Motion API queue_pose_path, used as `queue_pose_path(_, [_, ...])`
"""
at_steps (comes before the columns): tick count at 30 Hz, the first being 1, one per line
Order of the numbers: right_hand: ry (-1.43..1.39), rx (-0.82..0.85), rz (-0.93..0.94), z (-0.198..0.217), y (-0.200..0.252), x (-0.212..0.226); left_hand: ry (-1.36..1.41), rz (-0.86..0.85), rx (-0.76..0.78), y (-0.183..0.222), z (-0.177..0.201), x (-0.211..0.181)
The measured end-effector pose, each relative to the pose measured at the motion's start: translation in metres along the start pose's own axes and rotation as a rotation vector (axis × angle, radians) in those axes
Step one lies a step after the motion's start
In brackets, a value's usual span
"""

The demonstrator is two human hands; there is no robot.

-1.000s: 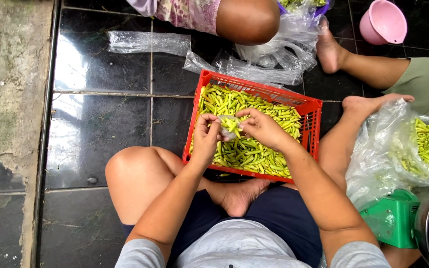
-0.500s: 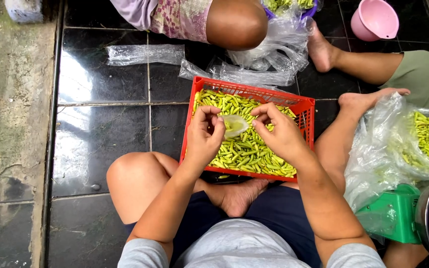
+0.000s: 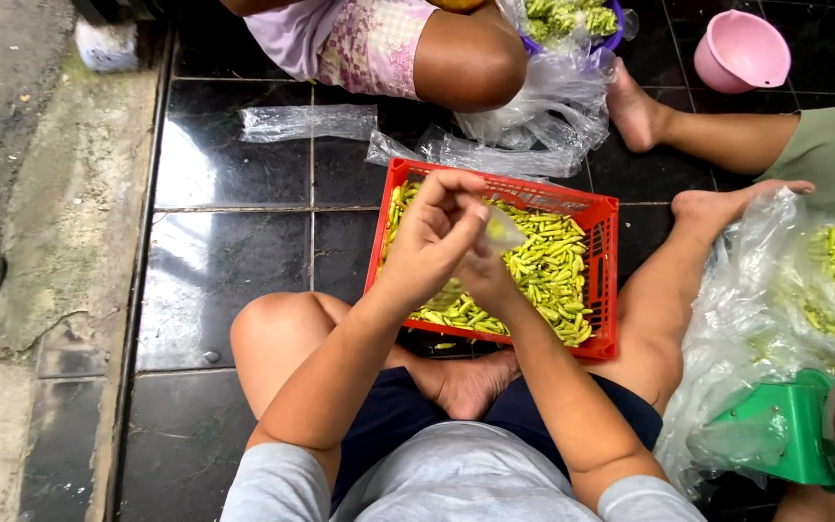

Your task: Packing small green chilies from a crate into small plastic bags using a plastic cup for portioning

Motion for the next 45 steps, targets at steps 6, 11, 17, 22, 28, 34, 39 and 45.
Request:
queue_pose_path(6, [-0.361, -0.334, -0.282, 0.013, -0.012, 0.006, -0.215, -0.100, -0.268, 0.041, 0.037, 0.005])
queue_pose_path(11, [-0.152, -0.200, -0.179, 0.014, 0.016, -0.040, -0.036, 0.652, -0.216, 0.135, 0.050, 0.156])
queue_pose_path(17, [0.170, -0.027, -0.135, -0.014, 0.043, 0.021, 0.487, 0.989, -0.214, 0.126, 0.007, 0.091])
queue_pose_path(22, [0.057, -0.023, -0.048, -0.023, 0.069, 0.028, 0.765, 1.053, -0.593, 0.117, 0.004, 0.086])
queue_pose_path(28, [-0.144, -0.026, 0.070, -0.021, 0.090, 0.055, 0.955, 0.957, -0.694, 0.120, 0.017, 0.108])
queue_pose_path(34, [-0.406, -0.309, -0.230, -0.020, 0.124, 0.021, 0.868, 0.851, -0.611, 0.126, 0.042, 0.129])
queue_pose_path(39, [-1.050, -0.490, -0.623, -0.027, 0.131, 0.011, 0.827, 0.773, -0.709, 0.126, 0.024, 0.098])
queue_pose_path(45, [-1.370, -0.509, -0.831, -0.030, 0.134, -0.004, 0.452, 0.709, -0.525, 0.128, 0.021, 0.077])
Point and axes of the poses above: each hand's wrist, its own y-axis away from the middle knuckle, its own z-axis out of the back of the hand, x = y × z, the point moved 3 cm from there along -y, towards the middle knuckle, and after that the axes turned 4 degrees about -y, right-handed, at the moved point
